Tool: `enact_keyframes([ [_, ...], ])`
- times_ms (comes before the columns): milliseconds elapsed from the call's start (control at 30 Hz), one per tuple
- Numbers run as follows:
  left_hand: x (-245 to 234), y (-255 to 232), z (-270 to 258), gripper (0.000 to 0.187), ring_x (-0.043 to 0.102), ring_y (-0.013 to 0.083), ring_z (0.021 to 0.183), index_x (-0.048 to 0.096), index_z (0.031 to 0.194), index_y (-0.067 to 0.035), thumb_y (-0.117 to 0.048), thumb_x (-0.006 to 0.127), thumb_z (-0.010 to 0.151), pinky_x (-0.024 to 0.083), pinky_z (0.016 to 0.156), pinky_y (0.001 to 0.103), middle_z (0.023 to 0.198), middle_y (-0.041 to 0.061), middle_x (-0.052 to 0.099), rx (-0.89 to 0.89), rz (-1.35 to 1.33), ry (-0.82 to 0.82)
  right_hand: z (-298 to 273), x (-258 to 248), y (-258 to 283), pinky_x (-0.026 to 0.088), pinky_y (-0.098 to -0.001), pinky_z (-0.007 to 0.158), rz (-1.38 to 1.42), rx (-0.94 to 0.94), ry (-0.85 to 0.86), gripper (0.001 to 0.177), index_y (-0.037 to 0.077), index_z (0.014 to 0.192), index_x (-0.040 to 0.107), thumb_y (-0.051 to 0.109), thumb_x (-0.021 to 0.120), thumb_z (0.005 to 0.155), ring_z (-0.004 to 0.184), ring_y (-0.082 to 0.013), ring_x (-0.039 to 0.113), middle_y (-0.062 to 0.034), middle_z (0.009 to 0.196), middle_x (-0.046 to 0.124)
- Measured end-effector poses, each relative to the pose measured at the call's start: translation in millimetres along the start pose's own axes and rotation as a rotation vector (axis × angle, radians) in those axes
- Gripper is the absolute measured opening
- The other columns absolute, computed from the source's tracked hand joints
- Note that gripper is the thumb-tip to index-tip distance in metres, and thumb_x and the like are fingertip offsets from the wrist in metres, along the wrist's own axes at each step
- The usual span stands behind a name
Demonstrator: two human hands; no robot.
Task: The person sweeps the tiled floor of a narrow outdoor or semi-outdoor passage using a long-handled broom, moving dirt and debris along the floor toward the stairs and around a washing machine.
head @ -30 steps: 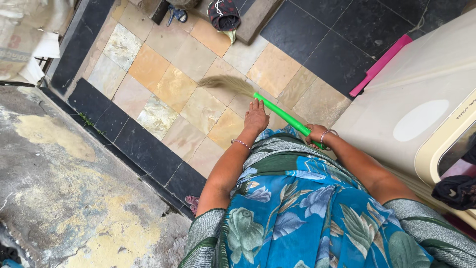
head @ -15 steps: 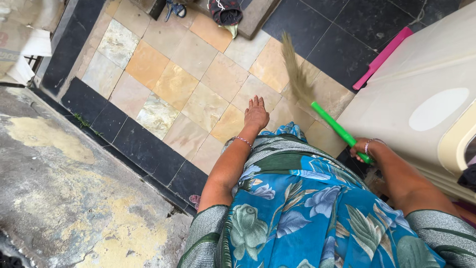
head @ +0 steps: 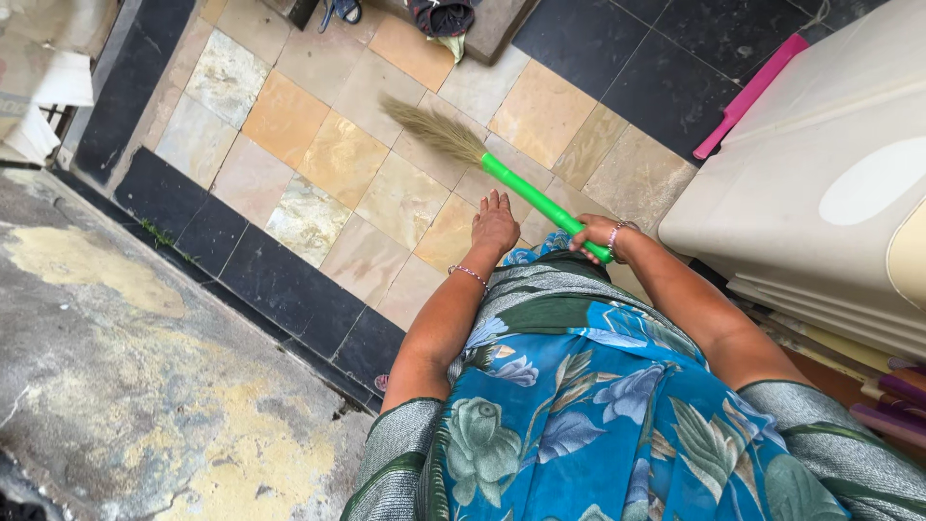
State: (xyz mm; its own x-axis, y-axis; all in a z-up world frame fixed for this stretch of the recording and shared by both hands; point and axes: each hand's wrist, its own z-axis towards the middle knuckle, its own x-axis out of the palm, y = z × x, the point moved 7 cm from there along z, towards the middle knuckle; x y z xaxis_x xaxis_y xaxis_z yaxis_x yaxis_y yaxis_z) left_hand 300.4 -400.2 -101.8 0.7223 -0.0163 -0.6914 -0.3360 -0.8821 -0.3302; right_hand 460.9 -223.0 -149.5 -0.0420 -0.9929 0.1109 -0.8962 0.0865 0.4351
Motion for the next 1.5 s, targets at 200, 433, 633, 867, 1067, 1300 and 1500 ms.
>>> enact_keyframes([
  [200,3,-18,2,0.074,0.014,0.0325,0.158,0.023,0.162,-0.009,-0.021,0.052,0.095,0.025,0.124,0.050,0.171,0.011,0.014,0.055,0.012,0.024,-86,-68,-64,0.044,-0.0351,0.040,-0.028,0.009,-0.400,0.086,0.024,0.152,0.047,-0.005,0.069,0.075,0.047,-0.0179,0.053,-0.0129,0.077,0.068],
  [433,-12,-41,-7,0.082,0.013,0.0326,0.157,0.016,0.163,-0.009,-0.024,0.058,0.095,0.024,0.123,0.052,0.172,0.011,0.008,0.121,-0.005,-0.101,-154,-103,-143,0.048,-0.0380,0.042,0.442,0.011,-0.591,0.069,0.017,0.140,0.051,-0.007,0.065,0.076,0.050,-0.0206,0.056,-0.0140,0.077,0.064],
  [633,-28,-55,-12,0.082,0.013,0.0329,0.157,0.015,0.163,-0.010,-0.026,0.060,0.097,0.025,0.123,0.053,0.172,0.011,0.009,0.170,0.020,-0.143,-123,-110,-117,0.052,-0.0388,0.045,0.411,0.076,-0.601,0.032,0.002,0.116,0.058,0.001,0.066,0.085,0.052,-0.0208,0.058,-0.0134,0.078,0.064],
  [867,-24,-47,-5,0.084,0.012,0.0311,0.158,0.015,0.162,-0.008,-0.029,0.062,0.096,0.023,0.124,0.052,0.172,0.010,0.009,0.143,0.014,-0.118,-56,-86,-54,0.052,-0.0417,0.044,-0.271,0.153,-0.514,0.063,0.011,0.130,0.060,-0.002,0.078,0.072,0.052,-0.0268,0.064,-0.0181,0.081,0.070],
  [1067,-20,-35,-3,0.085,0.012,0.0313,0.158,0.016,0.162,-0.008,-0.028,0.063,0.095,0.024,0.124,0.051,0.172,0.010,0.008,0.115,0.024,-0.073,-34,-30,-38,0.057,-0.0417,0.046,-0.451,0.065,-0.396,0.076,0.019,0.139,0.057,0.002,0.079,0.068,0.054,-0.0266,0.069,-0.0168,0.085,0.075],
  [1300,-12,-48,3,0.083,0.012,0.0316,0.158,0.017,0.163,-0.007,-0.027,0.061,0.095,0.024,0.124,0.051,0.172,0.011,0.010,0.145,0.034,-0.052,-128,-53,-119,0.055,-0.0379,0.054,-0.458,0.136,-0.640,0.092,0.033,0.154,0.043,0.010,0.080,0.072,0.058,-0.0271,0.070,-0.0182,0.091,0.075],
  [1500,-1,-60,10,0.082,0.012,0.0314,0.158,0.017,0.163,-0.008,-0.026,0.060,0.095,0.024,0.124,0.051,0.172,0.011,0.009,0.172,0.047,-0.023,-154,-83,-159,0.052,-0.0405,0.045,0.190,0.158,-0.766,0.068,0.016,0.135,0.051,-0.001,0.071,0.072,0.052,-0.0263,0.063,-0.0158,0.079,0.067],
])
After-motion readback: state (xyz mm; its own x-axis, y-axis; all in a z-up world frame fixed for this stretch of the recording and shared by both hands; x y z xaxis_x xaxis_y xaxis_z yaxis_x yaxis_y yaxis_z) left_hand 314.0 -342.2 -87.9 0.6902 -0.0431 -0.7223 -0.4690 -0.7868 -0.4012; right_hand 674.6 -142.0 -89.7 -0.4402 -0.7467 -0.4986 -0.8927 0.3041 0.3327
